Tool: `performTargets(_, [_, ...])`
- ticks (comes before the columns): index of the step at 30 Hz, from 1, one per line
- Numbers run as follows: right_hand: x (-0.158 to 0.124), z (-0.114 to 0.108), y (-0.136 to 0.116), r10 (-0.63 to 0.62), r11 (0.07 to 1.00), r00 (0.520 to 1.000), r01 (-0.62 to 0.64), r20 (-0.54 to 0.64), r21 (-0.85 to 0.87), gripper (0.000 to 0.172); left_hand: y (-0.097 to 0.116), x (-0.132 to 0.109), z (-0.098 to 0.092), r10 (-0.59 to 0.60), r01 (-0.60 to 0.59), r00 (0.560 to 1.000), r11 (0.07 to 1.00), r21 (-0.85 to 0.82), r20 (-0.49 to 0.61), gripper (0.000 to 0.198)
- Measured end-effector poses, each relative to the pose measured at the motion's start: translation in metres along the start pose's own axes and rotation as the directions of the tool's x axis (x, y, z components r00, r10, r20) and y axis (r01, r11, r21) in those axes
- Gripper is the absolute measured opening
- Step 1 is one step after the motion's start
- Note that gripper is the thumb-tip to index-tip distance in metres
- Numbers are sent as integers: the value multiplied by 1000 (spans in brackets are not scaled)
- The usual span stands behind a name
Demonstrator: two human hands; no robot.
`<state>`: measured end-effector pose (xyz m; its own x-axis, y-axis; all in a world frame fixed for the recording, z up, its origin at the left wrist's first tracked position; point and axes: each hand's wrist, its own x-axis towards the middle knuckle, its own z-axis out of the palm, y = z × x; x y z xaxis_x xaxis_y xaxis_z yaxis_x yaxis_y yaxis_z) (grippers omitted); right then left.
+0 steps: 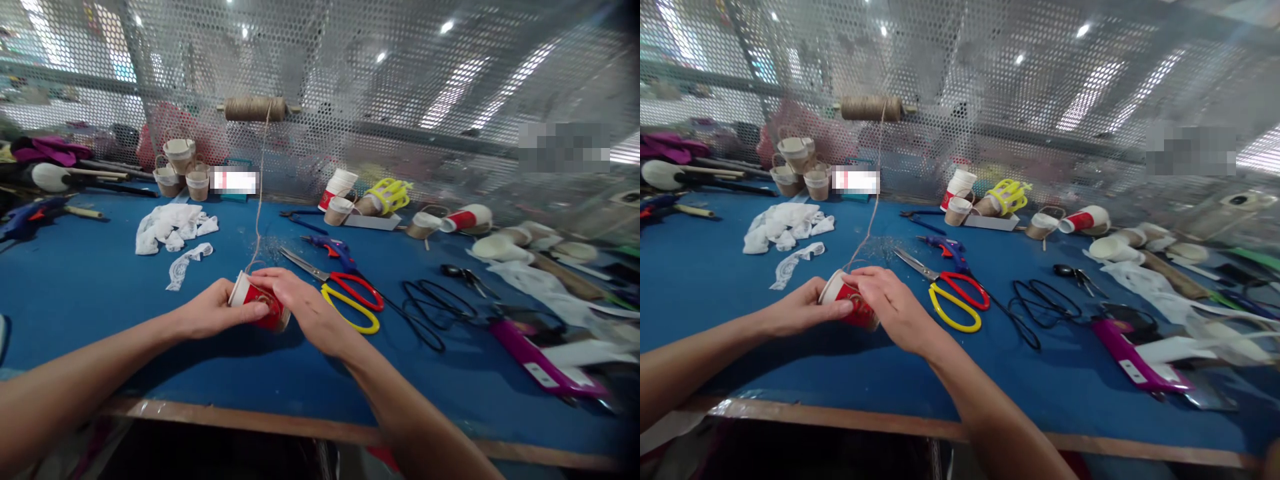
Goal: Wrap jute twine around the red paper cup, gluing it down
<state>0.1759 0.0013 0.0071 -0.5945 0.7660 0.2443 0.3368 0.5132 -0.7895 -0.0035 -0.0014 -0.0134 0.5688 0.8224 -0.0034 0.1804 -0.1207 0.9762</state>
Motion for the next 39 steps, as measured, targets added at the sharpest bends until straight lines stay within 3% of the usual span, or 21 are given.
performTargets(6, [0, 4, 2, -44, 999, 998, 43, 37, 19, 36, -7, 6, 5, -95, 86, 985, 994, -69, -142, 32])
performTargets(12, [7, 3, 1, 26, 995, 999, -23, -27, 92, 31, -4, 3, 8, -136, 123, 980, 988, -89, -146, 37])
performTargets(19, [6, 7, -5, -7, 995, 1000, 8, -13, 103, 32, 0, 4, 11, -164, 140, 968, 981, -132, -192, 42])
performTargets(22, [11, 4, -3, 94, 990, 994, -88, -50, 106, 30, -2, 5, 11, -178, 154, 969, 977, -145, -171, 41])
performTargets(25, [24, 0, 4, 286, 957, 945, -273, -158, 101, 33, -5, 4, 11, -131, 114, 981, 986, -125, -140, 39])
performTargets(28, [42, -2, 11, 385, 922, 913, -374, -132, 100, 33, -8, 2, 11, -97, 88, 991, 992, -91, -94, 39])
performTargets(32, [62, -5, 17, 434, 883, 900, -414, -48, 222, 18, -8, 0, 11, -118, 110, 992, 984, -141, -53, 38])
performTargets(39, [86, -43, 42, 469, 869, 840, -385, -274, 310, 14, 0, 1, 8, -232, 203, 972, 917, -344, -45, 35])
